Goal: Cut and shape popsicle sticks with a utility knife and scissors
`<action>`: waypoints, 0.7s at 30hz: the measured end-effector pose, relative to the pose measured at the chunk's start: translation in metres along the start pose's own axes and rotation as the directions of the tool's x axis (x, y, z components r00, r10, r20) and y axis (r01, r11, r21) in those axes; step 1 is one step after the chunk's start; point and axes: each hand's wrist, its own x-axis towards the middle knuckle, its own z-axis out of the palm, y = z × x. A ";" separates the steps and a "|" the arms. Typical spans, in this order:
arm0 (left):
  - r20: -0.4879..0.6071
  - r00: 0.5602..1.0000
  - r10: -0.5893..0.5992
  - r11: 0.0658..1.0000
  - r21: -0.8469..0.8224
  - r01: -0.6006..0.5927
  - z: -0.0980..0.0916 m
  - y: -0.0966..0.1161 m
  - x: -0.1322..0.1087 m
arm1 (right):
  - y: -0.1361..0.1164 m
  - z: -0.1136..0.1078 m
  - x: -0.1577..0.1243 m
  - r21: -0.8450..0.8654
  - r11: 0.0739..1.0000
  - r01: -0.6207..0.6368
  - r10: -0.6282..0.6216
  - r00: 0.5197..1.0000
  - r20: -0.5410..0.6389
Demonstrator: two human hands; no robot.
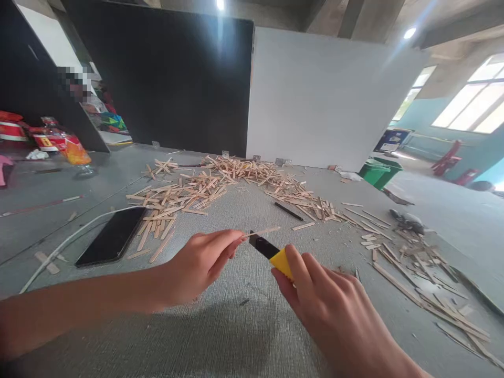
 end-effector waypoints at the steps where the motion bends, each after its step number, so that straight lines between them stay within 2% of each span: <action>1: -0.019 0.998 0.052 0.998 0.033 -0.052 0.001 -0.001 -0.003 | -0.002 -0.001 -0.003 0.025 1.000 0.013 -0.013 1.000 -0.006; 6: 0.000 0.988 0.157 0.987 0.045 -0.157 0.002 -0.001 -0.005 | 0.006 -0.011 -0.007 0.074 0.996 0.049 -0.052 0.998 0.034; 9: -0.038 0.976 0.213 0.977 0.021 -0.213 0.001 0.004 -0.004 | 0.019 -0.016 -0.003 0.158 0.983 0.095 -0.108 0.991 0.079; 11: -0.071 0.975 0.209 0.977 0.055 -0.206 0.001 0.009 -0.004 | 0.017 -0.016 -0.004 0.172 0.978 0.120 -0.133 0.989 0.062; 17: -0.093 0.989 0.118 0.982 0.161 -0.102 0.006 0.025 -0.009 | -0.021 -0.008 -0.016 0.020 1.000 0.016 -0.014 0.997 -0.073; 19: -0.086 0.988 0.127 0.982 0.151 -0.113 0.009 0.024 -0.011 | -0.018 -0.010 -0.013 0.031 0.999 0.040 -0.039 0.998 -0.042; 21: -0.066 0.989 0.130 0.986 0.109 -0.123 0.013 0.021 -0.014 | -0.002 -0.014 -0.007 0.085 0.993 0.084 -0.087 0.996 0.032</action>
